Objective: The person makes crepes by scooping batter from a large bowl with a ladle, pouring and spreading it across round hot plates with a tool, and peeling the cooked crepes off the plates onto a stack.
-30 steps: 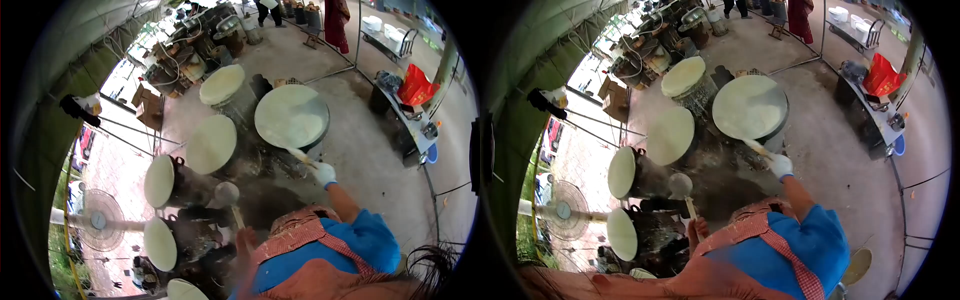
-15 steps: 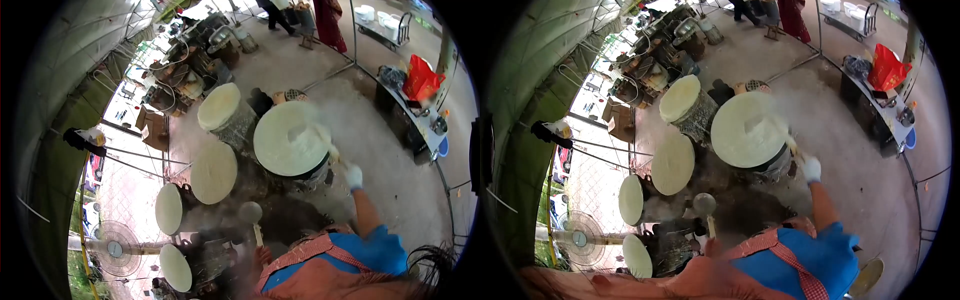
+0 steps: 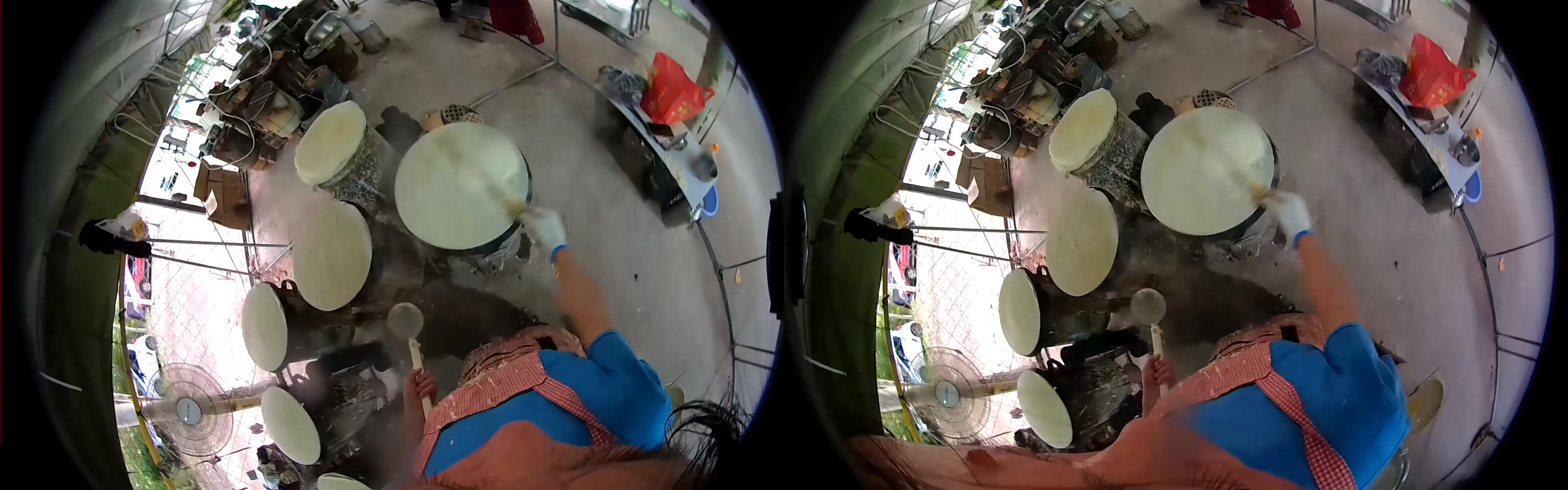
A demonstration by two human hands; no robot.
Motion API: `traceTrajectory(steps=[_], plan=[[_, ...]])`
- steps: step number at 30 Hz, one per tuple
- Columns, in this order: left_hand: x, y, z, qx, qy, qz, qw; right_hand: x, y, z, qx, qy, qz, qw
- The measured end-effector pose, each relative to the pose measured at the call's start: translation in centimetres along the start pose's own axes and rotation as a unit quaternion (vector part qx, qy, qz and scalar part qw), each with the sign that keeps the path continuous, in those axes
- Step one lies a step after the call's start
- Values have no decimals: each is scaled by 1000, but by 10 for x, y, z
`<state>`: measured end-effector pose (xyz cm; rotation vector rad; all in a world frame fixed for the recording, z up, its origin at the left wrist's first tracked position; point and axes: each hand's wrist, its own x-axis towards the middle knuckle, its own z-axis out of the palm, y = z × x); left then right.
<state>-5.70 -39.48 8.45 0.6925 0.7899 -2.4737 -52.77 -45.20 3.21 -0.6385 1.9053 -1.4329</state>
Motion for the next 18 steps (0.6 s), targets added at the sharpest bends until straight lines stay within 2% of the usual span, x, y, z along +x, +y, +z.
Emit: traceTrajectory(steps=[1, 3, 4, 6, 7, 9, 10, 11, 12, 13, 14, 15, 16, 18], plan=[[-6, 15, -13, 50, -15, 20, 998, -19, -45, -24, 115, 47, 70, 990], [-14, 44, -52, 144, -47, 54, 987, -13, 15, -8, 73, -4, 140, 987], [-14, 48, -49, 105, -47, 42, 992, -8, 57, 8, 52, -27, 174, 983], [-12, 48, -39, 23, -54, 21, 998, -52, 58, 49, 118, -3, 2, 993], [-9, 45, -35, -2, -40, 27, 999, -61, 50, 54, 178, -11, 27, 984], [-16, 39, -25, -50, -6, 50, 998, -52, 37, 21, 38, -14, 15, 999], [-20, 38, -22, -45, -18, 46, 998, -58, -25, -3, 1, -21, 136, 991], [-25, 38, -25, -35, -31, 41, 998, -32, -5, -9, 61, 18, 116, 991], [-27, 41, -28, -26, -42, 35, 998, -24, -32, -12, 79, 84, 82, 990], [-25, 46, -28, -21, -62, 14, 998, 2, -21, -12, -84, 114, -14, 990], [-24, 49, -30, -19, -80, -9, 997, 33, 6, -16, -246, 141, -106, 953], [-23, 52, -32, -18, -96, -31, 995, 53, 25, -15, -401, 164, -192, 881], [-19, 58, -34, 3, -80, -11, 997, 58, 21, -8, -430, 85, -221, 871], [-5, 79, -28, 24, -73, -9, 997, 40, -2, -12, -508, -4, -239, 827]])
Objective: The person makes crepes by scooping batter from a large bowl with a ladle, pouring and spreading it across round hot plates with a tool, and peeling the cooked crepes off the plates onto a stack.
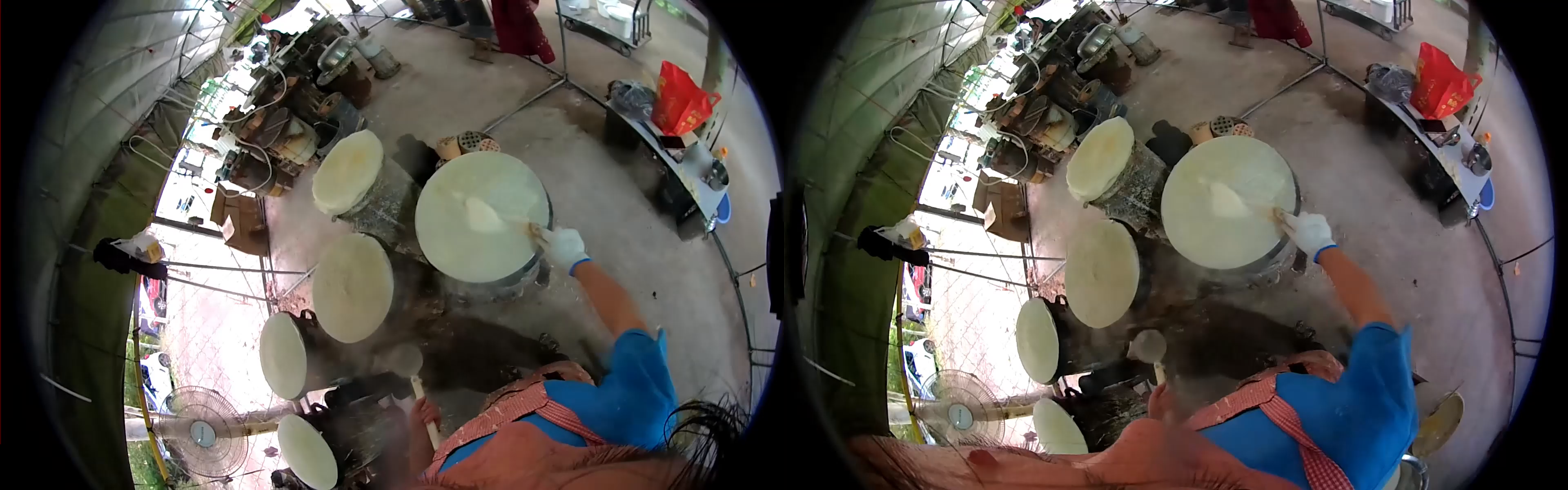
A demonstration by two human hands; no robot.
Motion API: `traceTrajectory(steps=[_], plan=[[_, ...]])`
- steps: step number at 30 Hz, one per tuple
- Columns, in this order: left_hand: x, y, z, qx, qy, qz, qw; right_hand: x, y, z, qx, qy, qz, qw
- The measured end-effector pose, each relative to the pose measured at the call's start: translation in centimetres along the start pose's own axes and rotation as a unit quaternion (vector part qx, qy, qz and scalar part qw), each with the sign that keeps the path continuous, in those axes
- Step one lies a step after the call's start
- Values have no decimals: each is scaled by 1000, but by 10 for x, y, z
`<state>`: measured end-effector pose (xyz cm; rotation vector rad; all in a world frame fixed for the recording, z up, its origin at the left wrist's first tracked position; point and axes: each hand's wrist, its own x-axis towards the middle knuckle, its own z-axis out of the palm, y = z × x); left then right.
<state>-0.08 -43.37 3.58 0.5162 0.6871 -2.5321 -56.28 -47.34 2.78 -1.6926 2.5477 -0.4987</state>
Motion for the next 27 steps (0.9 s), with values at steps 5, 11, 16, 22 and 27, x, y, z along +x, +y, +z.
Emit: traceTrajectory(steps=[5, 11, 16, 22, 27], plan=[[67, 30, 40, 197, -61, 27, 978, -29, 17, -34, -8, 43, 157, 987], [176, -7, 149, 340, 55, 147, 927, -87, 38, 5, -8, 52, 87, 995], [267, -60, 173, 451, 172, 269, 833, -132, -7, 27, -86, -60, 149, 983], [217, -46, 127, 320, 30, 79, 944, -154, -82, 4, 60, 94, 62, 992], [116, -15, 93, 215, 14, 13, 976, -155, -131, -18, 23, 66, -20, 997]])
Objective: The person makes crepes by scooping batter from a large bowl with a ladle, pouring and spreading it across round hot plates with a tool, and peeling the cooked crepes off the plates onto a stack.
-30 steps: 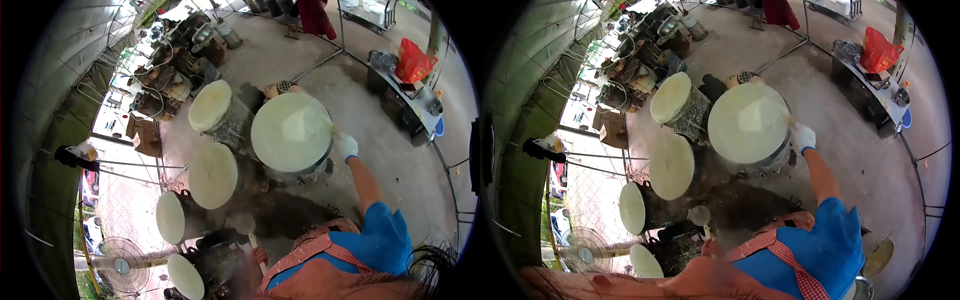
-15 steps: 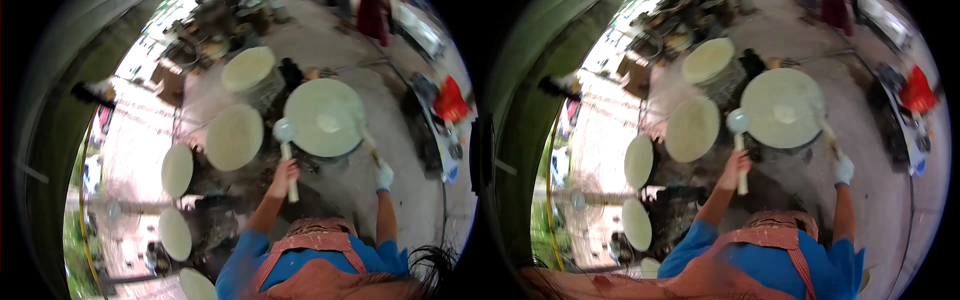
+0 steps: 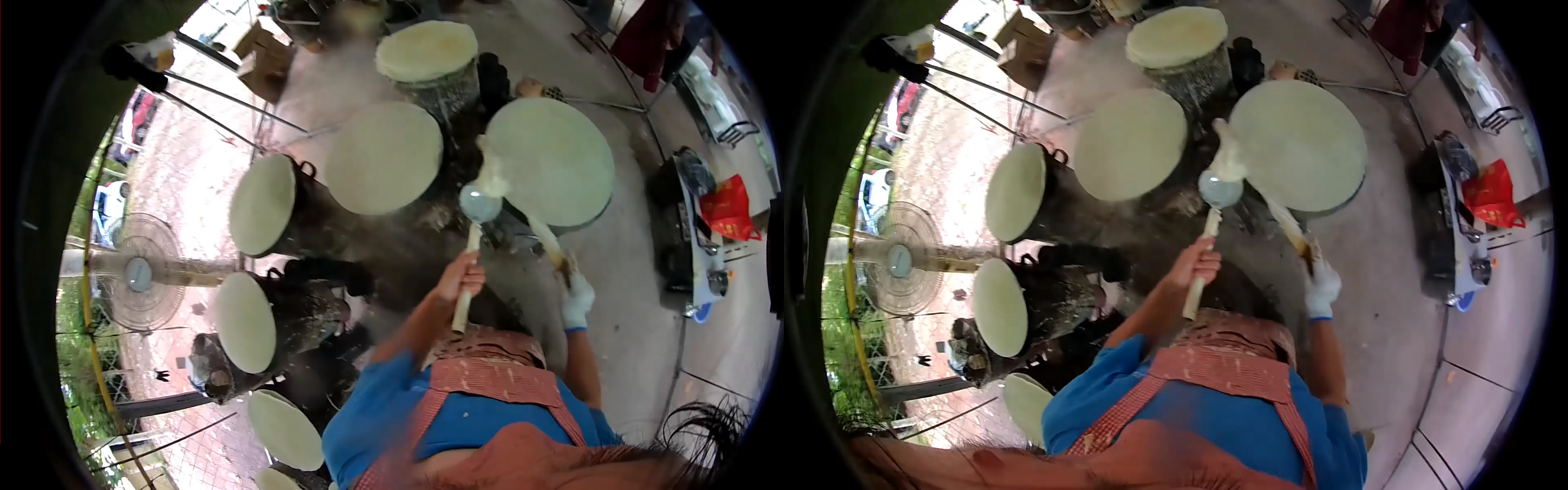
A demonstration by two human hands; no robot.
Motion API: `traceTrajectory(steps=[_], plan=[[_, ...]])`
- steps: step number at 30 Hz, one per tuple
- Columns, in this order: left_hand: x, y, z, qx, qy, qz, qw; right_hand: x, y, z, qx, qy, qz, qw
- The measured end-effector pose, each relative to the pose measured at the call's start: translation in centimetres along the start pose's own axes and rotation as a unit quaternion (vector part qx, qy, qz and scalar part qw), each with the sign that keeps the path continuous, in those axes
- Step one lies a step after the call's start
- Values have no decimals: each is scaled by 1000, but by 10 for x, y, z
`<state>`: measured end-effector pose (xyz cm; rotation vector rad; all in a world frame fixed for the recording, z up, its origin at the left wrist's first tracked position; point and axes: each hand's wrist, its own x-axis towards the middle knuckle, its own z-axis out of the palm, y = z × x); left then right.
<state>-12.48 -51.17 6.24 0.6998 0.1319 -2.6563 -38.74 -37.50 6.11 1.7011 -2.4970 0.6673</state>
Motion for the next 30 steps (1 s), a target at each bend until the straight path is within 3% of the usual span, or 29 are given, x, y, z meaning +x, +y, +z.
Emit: traceTrajectory(steps=[1, 5, 9, 10, 11, 12, 14, 16, 19, 22, 23, 26, 30], plan=[[-11, 4, 9, -41, -12, -15, 999, 5, -13, 6, 60, 49, -28, 997], [-58, 29, 11, -260, -85, -75, 959, 12, -58, 24, 159, -20, -31, 987], [-103, 43, -6, -285, -64, 6, 956, 28, -88, 59, 296, -103, -63, 947], [-111, 42, -16, -277, -34, 65, 958, 31, -91, 73, 318, -147, -54, 935], [-128, 35, -21, -110, 14, 166, 980, 35, -94, 85, 375, -192, -2, 907], [-139, 31, -23, 59, 74, 259, 961, 47, -96, 95, 423, -239, 48, 873], [-164, 21, -42, 71, 83, 282, 953, 75, -127, 104, 423, -289, 45, 858], [-176, 14, -66, 28, 74, 310, 947, 111, -183, 90, 356, -266, -71, 893], [-183, 8, -100, -216, 100, 316, 918, 156, -249, 120, 310, -296, -192, 883], [-197, -19, -143, -372, 42, 302, 876, 170, -330, 132, 271, -348, -279, 853], [-206, -31, -147, -390, 19, 331, 859, 169, -353, 142, 255, -366, -308, 841], [-237, -56, -149, -329, 156, 419, 832, 145, -419, 148, 223, -420, -357, 804], [-276, -84, -174, -429, 113, 452, 774, 84, -480, 183, 206, -416, -437, 770]])
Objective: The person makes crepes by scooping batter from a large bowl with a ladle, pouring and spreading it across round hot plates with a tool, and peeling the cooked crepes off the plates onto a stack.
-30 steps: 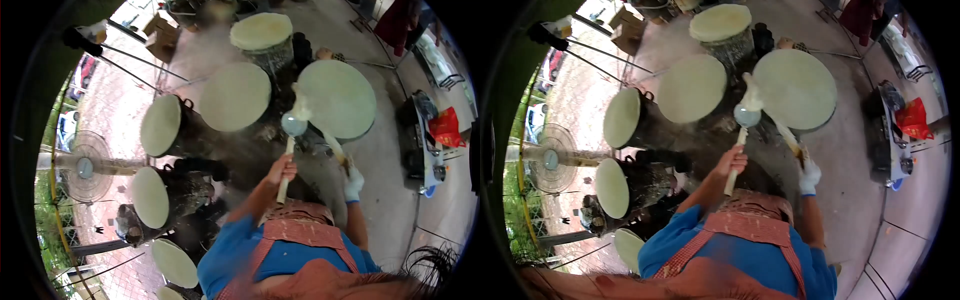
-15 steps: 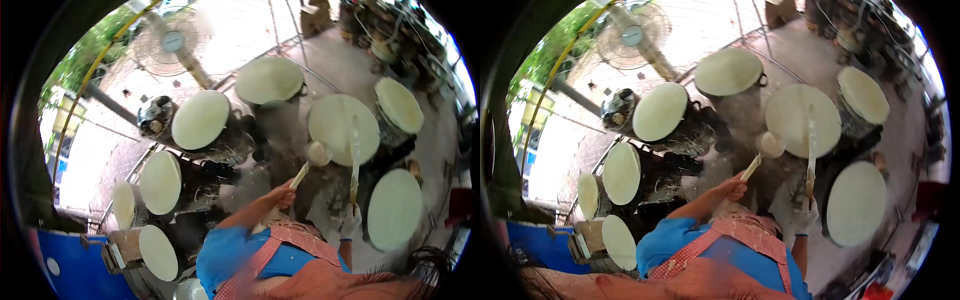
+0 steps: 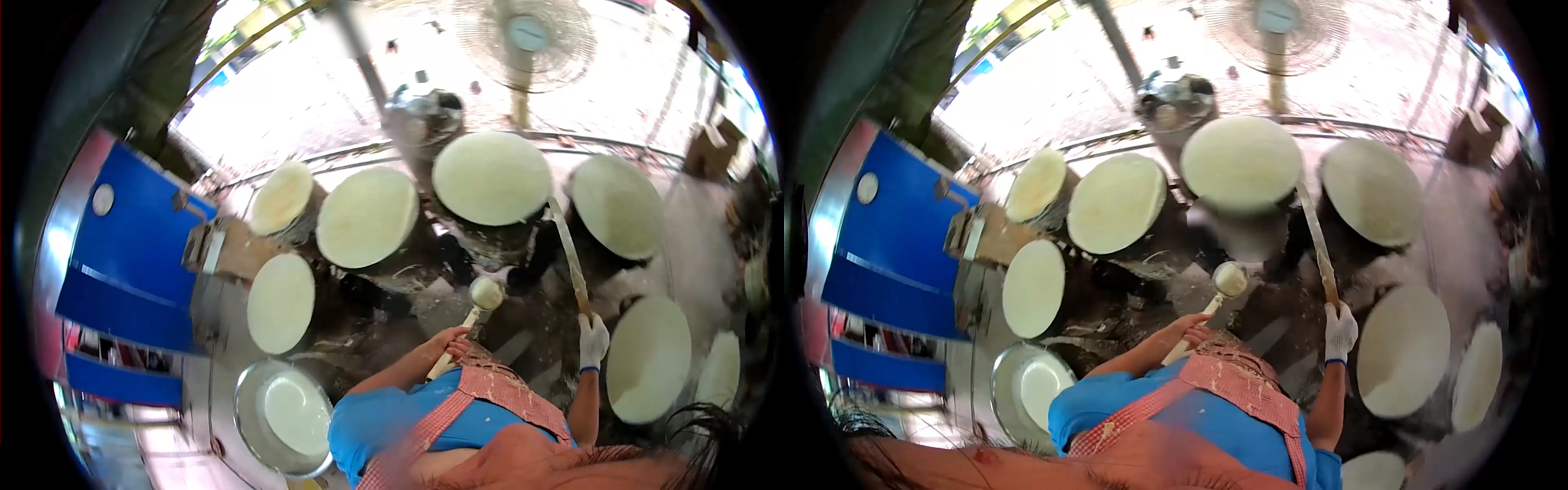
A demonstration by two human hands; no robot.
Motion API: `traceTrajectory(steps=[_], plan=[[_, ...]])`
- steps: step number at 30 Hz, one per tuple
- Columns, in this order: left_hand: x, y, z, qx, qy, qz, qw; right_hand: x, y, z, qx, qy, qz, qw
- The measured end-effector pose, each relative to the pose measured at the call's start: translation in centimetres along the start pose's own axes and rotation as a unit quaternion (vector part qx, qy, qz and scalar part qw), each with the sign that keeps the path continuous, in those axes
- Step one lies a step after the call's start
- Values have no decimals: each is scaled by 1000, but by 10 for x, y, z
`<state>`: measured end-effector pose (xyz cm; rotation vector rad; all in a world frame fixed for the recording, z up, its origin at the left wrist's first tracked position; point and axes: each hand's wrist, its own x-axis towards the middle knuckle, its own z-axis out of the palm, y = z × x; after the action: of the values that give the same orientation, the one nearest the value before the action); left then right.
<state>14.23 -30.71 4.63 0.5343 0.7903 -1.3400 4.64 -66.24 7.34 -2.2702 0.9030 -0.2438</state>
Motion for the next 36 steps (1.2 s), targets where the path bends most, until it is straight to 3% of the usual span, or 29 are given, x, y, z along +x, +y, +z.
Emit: traceTrajectory(steps=[5, 8, 10, 12, 16, 18, 20, 24, 26, 28, 32, 33, 36], plan=[[-26, 42, -41, -158, -59, -22, 985, 29, -113, 68, -43, -130, -104, 985], [-56, 43, -37, -164, -10, 60, 985, 51, -149, 119, -50, -165, -190, 967], [-65, 32, -48, -209, -57, 99, 971, 55, -171, 132, -101, -165, -263, 945], [-69, 12, -65, -304, -150, 91, 936, 56, -181, 136, -141, -162, -342, 915], [-70, -43, -71, -395, -204, 184, 877, 46, -208, 131, -167, -242, -472, 831], [-68, -65, -68, -454, -233, 215, 833, 54, -212, 161, -184, -265, -518, 792], [-64, -88, -67, -506, -260, 244, 785, 54, -235, 194, -132, -258, -544, 787], [-79, -127, -56, -594, -288, 277, 698, 46, -287, 261, -194, -282, -627, 700], [-97, -140, -37, -636, -295, 282, 654, 37, -313, 301, -159, -228, -722, 633], [-91, -157, -62, -649, -266, 293, 650, 29, -346, 328, -115, -194, -778, 586], [-93, -187, -103, -611, -276, 336, 662, 26, -393, 367, -168, -257, -804, 509], [-96, -193, -114, -597, -288, 341, 666, 27, -400, 373, -220, -268, -784, 515], [-107, -194, -143, -575, -309, 341, 677, 41, -420, 383, -194, -249, -781, 539]])
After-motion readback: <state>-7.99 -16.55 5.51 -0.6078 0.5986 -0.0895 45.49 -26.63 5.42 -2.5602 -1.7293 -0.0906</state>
